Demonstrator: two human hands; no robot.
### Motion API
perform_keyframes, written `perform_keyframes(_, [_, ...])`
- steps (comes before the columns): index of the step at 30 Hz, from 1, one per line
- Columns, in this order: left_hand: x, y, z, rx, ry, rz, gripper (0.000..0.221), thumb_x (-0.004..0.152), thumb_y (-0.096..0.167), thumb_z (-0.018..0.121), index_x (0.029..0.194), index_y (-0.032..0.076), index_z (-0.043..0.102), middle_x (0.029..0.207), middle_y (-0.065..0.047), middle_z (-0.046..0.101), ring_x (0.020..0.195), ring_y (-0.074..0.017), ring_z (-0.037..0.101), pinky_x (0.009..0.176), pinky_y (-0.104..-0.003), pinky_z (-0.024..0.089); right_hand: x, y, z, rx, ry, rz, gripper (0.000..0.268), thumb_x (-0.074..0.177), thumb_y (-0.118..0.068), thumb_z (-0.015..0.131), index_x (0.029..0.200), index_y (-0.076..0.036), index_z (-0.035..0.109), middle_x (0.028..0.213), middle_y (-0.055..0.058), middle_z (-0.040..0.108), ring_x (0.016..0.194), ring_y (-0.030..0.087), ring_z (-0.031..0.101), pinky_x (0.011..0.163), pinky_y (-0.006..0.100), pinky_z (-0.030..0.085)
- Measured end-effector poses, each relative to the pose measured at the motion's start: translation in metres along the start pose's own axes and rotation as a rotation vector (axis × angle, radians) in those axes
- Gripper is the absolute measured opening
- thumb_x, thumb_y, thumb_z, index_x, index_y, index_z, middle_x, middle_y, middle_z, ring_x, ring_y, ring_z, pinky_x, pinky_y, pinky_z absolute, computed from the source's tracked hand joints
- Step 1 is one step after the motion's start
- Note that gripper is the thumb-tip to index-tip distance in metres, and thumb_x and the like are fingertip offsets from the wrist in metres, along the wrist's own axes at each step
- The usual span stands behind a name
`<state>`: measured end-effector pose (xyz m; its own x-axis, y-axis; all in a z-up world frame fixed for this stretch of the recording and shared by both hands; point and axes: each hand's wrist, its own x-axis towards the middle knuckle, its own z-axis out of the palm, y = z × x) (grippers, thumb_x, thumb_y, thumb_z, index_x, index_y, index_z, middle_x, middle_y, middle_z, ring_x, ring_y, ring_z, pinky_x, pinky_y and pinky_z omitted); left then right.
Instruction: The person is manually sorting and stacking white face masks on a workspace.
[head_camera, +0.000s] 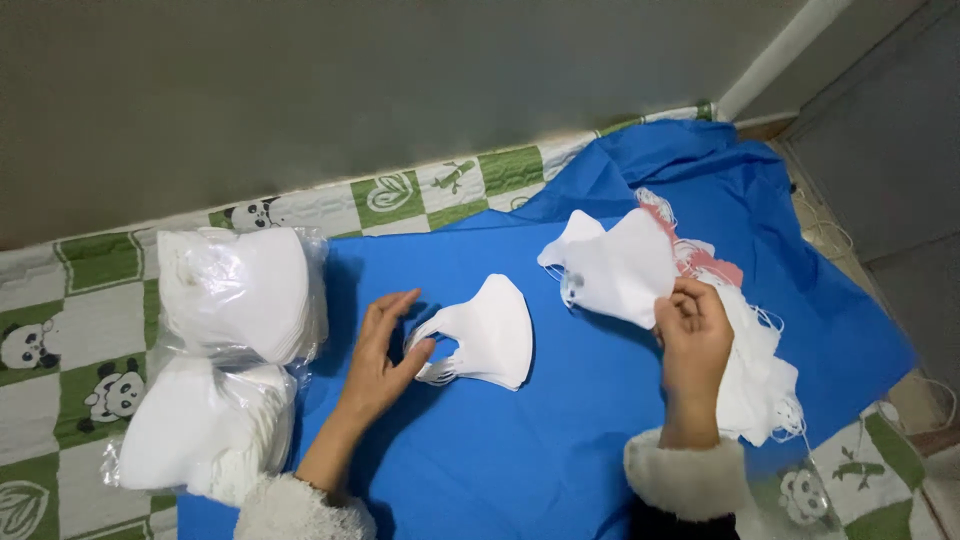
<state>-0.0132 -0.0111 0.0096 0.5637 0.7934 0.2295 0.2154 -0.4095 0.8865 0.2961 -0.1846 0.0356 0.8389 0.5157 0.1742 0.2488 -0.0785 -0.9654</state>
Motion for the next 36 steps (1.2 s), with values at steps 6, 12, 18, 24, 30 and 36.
perform_keyframes(6, [-0.007,0.05,0.004,-0.057,-0.023,0.132,0.083,0.083,0.036,0.079,0.151,0.003,0.044,0.146,-0.025,0.051,0.139,-0.0461,0.042,0.116,-0.06,0.031,-0.035,-0.014,0.017,0.205,-0.403,0.087,0.041,0.088,-0.001,0.065,0.128,0.001,0.059,0.083,0.017,0.069,0.052,0.015,0.058,0.043,0.025,0.053])
perform_keyframes(12, [-0.007,0.044,-0.003,0.01,-0.011,-0.294,0.022,0.081,0.018,0.084,0.103,0.016,0.081,0.088,-0.011,0.08,0.08,-0.0291,0.076,0.068,-0.037,0.065,-0.065,-0.027,0.059,0.193,-0.602,0.135,0.059,0.093,0.003,0.054,0.151,-0.003,0.042,0.078,0.013,0.064,0.052,0.013,0.059,0.041,0.023,0.055])
perform_keyframes(18, [-0.002,0.027,-0.005,0.099,0.091,-0.356,0.016,0.084,0.015,0.083,0.1,0.014,0.083,0.082,-0.006,0.075,0.071,-0.0172,0.072,0.055,-0.026,0.065,-0.075,-0.023,0.075,-0.171,-0.574,-0.021,0.05,0.094,0.001,0.057,0.139,-0.018,0.065,0.066,0.008,0.067,0.049,0.014,0.058,0.043,0.027,0.049])
perform_keyframes(24, [-0.006,0.002,0.006,0.176,0.071,-0.256,0.024,0.084,0.012,0.082,0.107,0.018,0.082,0.089,-0.004,0.069,0.077,-0.0189,0.072,0.06,-0.029,0.065,-0.075,-0.003,0.078,-0.274,-0.61,-0.017,0.048,0.094,-0.003,0.057,0.139,-0.019,0.065,0.057,0.008,0.066,0.045,0.013,0.051,0.045,0.026,0.043])
perform_keyframes(30, [-0.008,-0.007,0.015,0.218,0.01,-0.063,0.052,0.08,0.006,0.081,0.129,0.021,0.074,0.111,-0.01,0.065,0.107,-0.033,0.061,0.093,-0.042,0.053,-0.073,-0.005,0.077,-0.343,-0.65,-0.002,0.048,0.094,-0.003,0.057,0.14,-0.015,0.063,0.053,0.009,0.063,0.045,0.015,0.054,0.046,0.027,0.045])
perform_keyframes(36, [-0.003,-0.006,0.015,0.207,-0.029,-0.188,0.045,0.081,0.007,0.077,0.125,0.016,0.074,0.113,-0.002,0.07,0.104,-0.0162,0.059,0.089,-0.028,0.051,-0.063,-0.008,0.073,-0.518,-0.629,-0.153,0.053,0.086,-0.008,0.07,0.138,-0.014,0.062,0.052,-0.002,0.054,0.041,0.007,0.042,0.037,0.022,0.034])
